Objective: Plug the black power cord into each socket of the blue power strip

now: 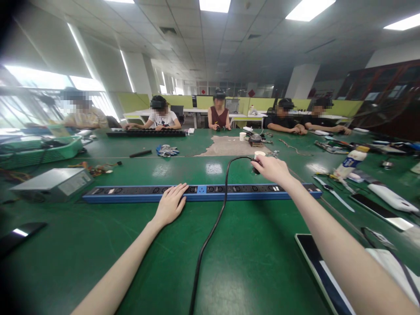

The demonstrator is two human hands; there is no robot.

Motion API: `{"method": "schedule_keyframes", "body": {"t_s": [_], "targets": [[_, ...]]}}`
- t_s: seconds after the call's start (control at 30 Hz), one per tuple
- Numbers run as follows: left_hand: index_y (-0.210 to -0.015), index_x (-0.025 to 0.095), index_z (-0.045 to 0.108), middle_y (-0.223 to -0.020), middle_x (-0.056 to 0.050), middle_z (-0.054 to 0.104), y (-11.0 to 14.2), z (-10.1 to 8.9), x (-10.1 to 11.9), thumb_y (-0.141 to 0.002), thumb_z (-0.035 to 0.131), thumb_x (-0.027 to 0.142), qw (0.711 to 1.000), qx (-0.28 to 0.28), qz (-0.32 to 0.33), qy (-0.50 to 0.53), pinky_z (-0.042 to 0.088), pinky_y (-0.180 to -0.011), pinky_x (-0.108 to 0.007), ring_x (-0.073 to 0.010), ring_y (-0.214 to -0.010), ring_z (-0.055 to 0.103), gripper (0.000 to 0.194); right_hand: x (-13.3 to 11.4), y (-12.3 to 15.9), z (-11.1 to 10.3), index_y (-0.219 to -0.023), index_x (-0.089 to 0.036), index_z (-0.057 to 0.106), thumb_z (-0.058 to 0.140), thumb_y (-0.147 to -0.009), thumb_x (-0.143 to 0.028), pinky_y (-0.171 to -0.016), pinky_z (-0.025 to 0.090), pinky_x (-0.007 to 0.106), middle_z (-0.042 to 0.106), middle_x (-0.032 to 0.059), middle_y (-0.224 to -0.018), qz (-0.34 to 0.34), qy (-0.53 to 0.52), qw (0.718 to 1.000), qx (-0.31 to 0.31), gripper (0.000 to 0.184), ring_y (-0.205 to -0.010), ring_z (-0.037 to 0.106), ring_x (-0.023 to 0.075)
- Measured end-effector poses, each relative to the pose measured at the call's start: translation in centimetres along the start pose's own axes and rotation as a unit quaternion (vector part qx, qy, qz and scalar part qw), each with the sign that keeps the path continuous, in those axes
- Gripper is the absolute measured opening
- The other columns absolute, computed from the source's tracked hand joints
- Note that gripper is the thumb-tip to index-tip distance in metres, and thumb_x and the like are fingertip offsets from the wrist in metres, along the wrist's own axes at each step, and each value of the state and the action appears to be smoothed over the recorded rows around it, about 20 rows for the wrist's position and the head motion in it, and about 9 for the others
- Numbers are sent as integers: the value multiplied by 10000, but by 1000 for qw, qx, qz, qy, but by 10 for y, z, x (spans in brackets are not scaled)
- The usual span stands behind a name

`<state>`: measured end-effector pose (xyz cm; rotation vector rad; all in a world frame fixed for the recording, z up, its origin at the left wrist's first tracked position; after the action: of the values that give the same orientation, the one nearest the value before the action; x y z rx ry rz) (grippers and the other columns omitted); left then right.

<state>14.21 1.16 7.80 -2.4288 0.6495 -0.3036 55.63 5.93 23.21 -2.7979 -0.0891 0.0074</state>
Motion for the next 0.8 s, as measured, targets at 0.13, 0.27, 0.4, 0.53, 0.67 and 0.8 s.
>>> {"method": "schedule_keyframes", "body": {"t_s": [0.13, 0.27, 0.4, 0.53, 0.67, 0.8], "targets": [[-1582, 290, 478, -1619, -43, 504, 1, 2, -1, -1059, 417, 329, 1000, 3, 0, 1, 318, -1269, -496, -244, -1509, 457, 528, 55, 21, 28, -1079, -300, 766, 458, -964, -739, -743, 435, 319, 766, 80, -1001, 31, 30, 998, -40, 549, -905, 692, 275], [-1582, 292, 477, -1621, -42, 502, 0, 3, -2, -1060, 412, 332, 1000, 3, -1, 2, 321, -1266, -500, -244, -1508, 458, 527, 100, 43, 71, -1104, -279, 772, 552, -905, -753, -763, 496, 348, 770, 75, -858, 73, -65, 987, -129, 559, -842, 710, 273], [-1577, 294, 482, -1621, -40, 502, 0, 3, -3, -1060, 411, 332, 1000, 0, -3, 3, 321, -1266, -499, -241, -1508, 457, 524, 106, 66, 103, -1270, -228, 694, 629, -842, -797, -761, 581, 349, 780, 101, -885, 158, -344, 900, -215, 715, -786, 719, 233], [-1578, 290, 482, -1620, -42, 502, 0, 1, -3, -1062, 408, 327, 1000, 0, -5, 5, 314, -1271, -497, -239, -1508, 455, 523, 108, 74, 110, -1367, -215, 634, 677, -795, -817, -769, 625, 356, 747, 116, -908, 265, -448, 832, -191, 831, -829, 704, 218], [-1576, 287, 483, -1619, -42, 505, 0, 0, -2, -1063, 406, 325, 1000, -1, -5, 4, 323, -1266, -493, -237, -1502, 464, 520, 114, 66, 105, -1222, -231, 703, 670, -819, -743, -693, 614, 313, 649, 54, -807, 271, -383, 867, -171, 653, -754, 619, 173], [-1582, 294, 472, -1616, -36, 508, 0, -2, -2, -1060, 409, 322, 1000, 1, -3, 6, 323, -1267, -493, -236, -1502, 463, 527, 106, 59, 108, -1099, -224, 699, 624, -856, -583, -663, 571, 256, 654, 42, -880, 196, -337, 894, -221, 441, -783, 607, 157]]}}
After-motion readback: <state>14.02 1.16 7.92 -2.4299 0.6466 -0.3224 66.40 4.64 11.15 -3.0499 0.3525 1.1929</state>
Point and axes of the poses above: each hand's wrist, its own y-axis away from the middle knuckle, its own z-axis out of the palm, x = y × z, the point moved 10 cm from there along -y, towards the middle knuckle
